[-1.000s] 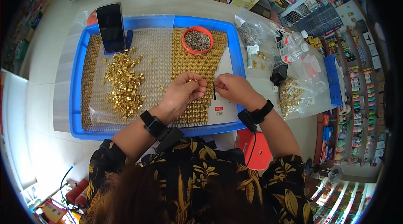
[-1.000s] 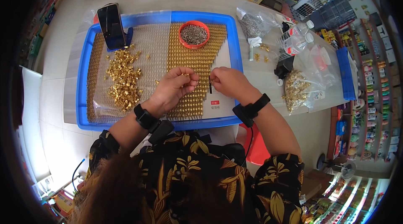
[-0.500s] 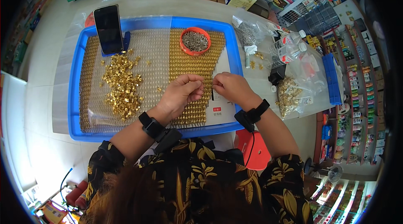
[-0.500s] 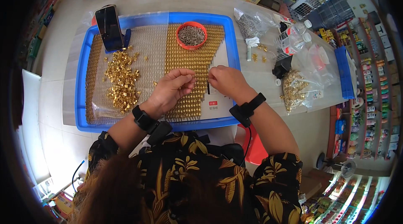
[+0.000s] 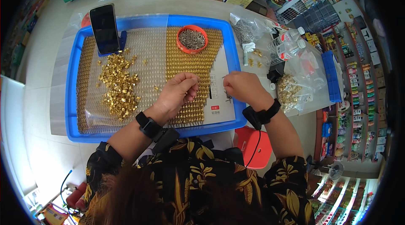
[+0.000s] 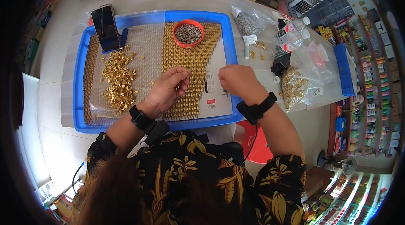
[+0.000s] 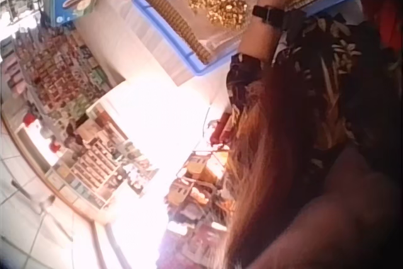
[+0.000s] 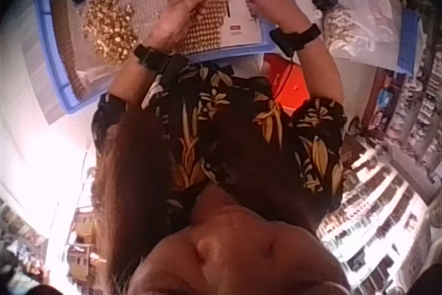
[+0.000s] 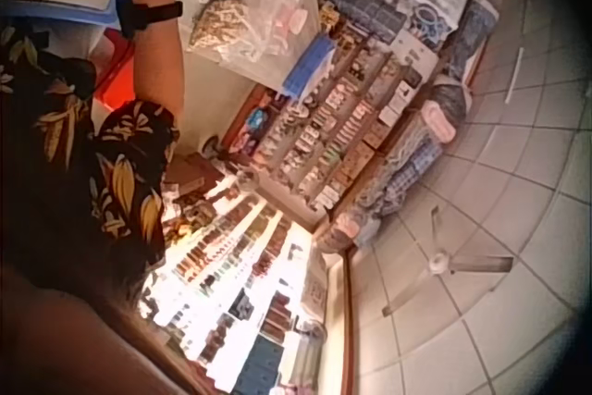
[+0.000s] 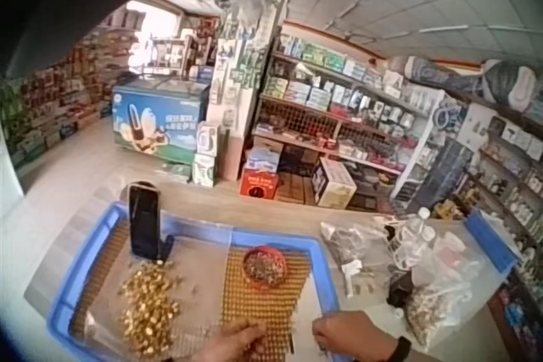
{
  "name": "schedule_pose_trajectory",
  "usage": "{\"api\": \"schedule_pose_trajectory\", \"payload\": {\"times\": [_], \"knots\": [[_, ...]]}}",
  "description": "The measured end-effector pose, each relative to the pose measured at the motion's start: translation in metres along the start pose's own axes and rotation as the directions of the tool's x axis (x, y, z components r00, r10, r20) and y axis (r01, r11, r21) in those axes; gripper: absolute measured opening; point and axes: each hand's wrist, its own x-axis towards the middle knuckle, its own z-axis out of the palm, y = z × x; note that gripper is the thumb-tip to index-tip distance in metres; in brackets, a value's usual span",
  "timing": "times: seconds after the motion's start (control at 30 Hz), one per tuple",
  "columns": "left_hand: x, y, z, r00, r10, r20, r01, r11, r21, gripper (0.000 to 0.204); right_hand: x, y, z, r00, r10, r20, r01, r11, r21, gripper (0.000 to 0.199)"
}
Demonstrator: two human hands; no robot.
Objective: Sorting and placing small gold-colored beads onto a textured template mat on a workstation.
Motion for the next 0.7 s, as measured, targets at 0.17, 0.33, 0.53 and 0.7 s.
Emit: {"api": "schedule_pose_trajectory", "payload": {"times": [0.17, 0.33, 0.53, 0.7], "knots": [[0.001, -0.001, -0.001, 1.000, 0.016, -0.005, -0.016, 1.000, 0.027, 0.009, 0.000, -0.004, 0.010, 0.995, -0.077, 0.069, 0.090, 0.976, -0.199, 0.007], [0.000, -0.002, -0.001, 0.999, 0.015, 0.033, -0.015, 1.000, 0.026, 0.011, 0.003, -0.009, 0.016, 0.994, -0.061, 0.095, 0.081, 0.972, -0.222, 0.008], [-0.001, 0.000, 0.001, 0.999, -0.020, 0.033, 0.019, 1.000, 0.017, 0.014, 0.005, -0.014, 0.013, 0.991, -0.039, 0.127, 0.064, 0.978, -0.200, 0.010], [0.001, -0.002, -0.002, 0.999, -0.017, 0.047, 0.016, 1.000, 0.023, 0.019, 0.006, -0.013, 0.015, 0.997, -0.025, 0.069, 0.035, 0.987, -0.156, 0.010]]}}
